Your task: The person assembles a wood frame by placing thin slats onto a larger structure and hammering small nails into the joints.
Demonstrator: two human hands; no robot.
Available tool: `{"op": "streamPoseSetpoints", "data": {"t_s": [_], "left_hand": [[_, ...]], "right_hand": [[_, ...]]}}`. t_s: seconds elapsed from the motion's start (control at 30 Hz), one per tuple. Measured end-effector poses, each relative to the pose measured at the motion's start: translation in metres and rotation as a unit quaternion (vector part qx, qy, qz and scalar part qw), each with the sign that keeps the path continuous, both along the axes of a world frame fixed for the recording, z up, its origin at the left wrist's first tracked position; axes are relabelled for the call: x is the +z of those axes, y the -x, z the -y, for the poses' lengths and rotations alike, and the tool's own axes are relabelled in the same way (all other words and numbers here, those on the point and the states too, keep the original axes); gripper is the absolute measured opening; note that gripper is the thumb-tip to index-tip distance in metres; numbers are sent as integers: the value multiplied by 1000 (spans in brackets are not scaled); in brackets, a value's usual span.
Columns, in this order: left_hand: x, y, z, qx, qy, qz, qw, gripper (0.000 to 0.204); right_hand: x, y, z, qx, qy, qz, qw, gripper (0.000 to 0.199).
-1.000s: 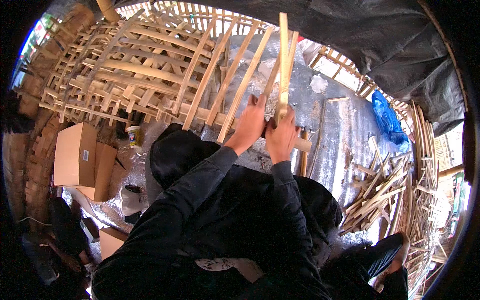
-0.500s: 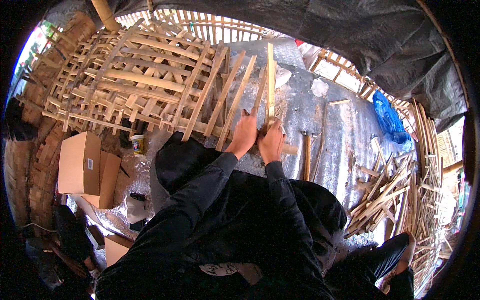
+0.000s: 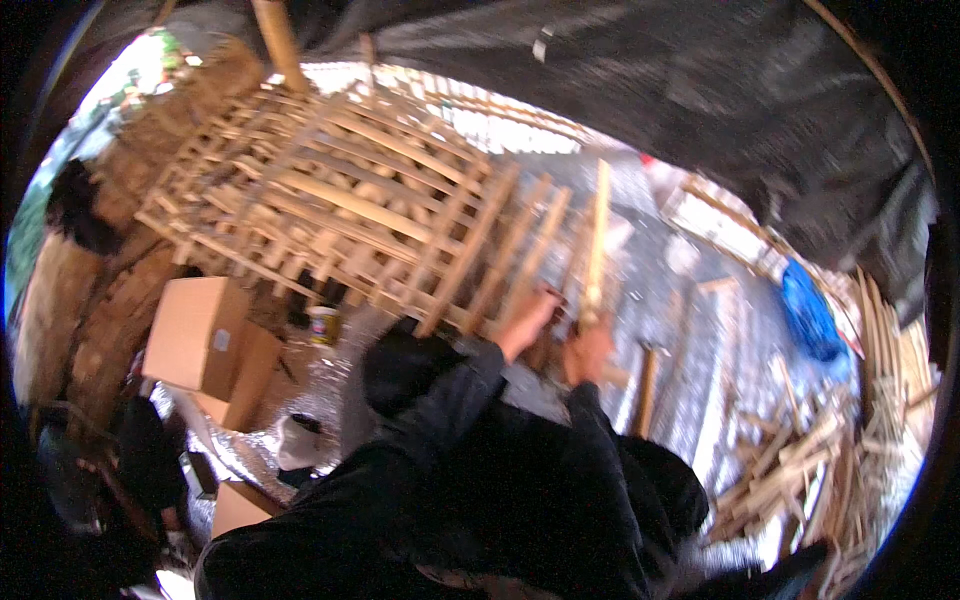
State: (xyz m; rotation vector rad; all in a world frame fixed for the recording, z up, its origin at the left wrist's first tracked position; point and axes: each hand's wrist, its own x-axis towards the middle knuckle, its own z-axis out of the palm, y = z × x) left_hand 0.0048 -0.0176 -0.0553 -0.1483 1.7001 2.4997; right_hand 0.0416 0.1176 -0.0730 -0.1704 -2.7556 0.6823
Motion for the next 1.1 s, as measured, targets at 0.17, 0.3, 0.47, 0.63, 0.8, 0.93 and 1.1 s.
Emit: {"op": "streamPoseSetpoints", "data": {"t_s": [0.17,0.3,0.47,0.63,0.8,0.93,1.1], "left_hand": [[-18,8,-2,9,-44,29,999,13],[-15,13,3,25,37,60,997,12],[-16,31,16,32,49,36,998,11],[-23,37,16,22,-7,48,999,10],[-38,43,12,33,-38,69,996,11],[-27,46,33,44,-100,76,991,14],[-28,24,42,108,-31,4,994,28]], "right_hand": [[33,-15,12,-20,63,-15,998,42],[19,-10,14,4,5,-7,1000,43],[2,19,24,13,-31,34,999,41],[33,-3,19,-17,70,3,997,60],[30,-5,14,-11,35,43,998,57],[33,-8,29,-5,29,-10,1000,51],[17,11,18,40,92,94,991,71]]}}
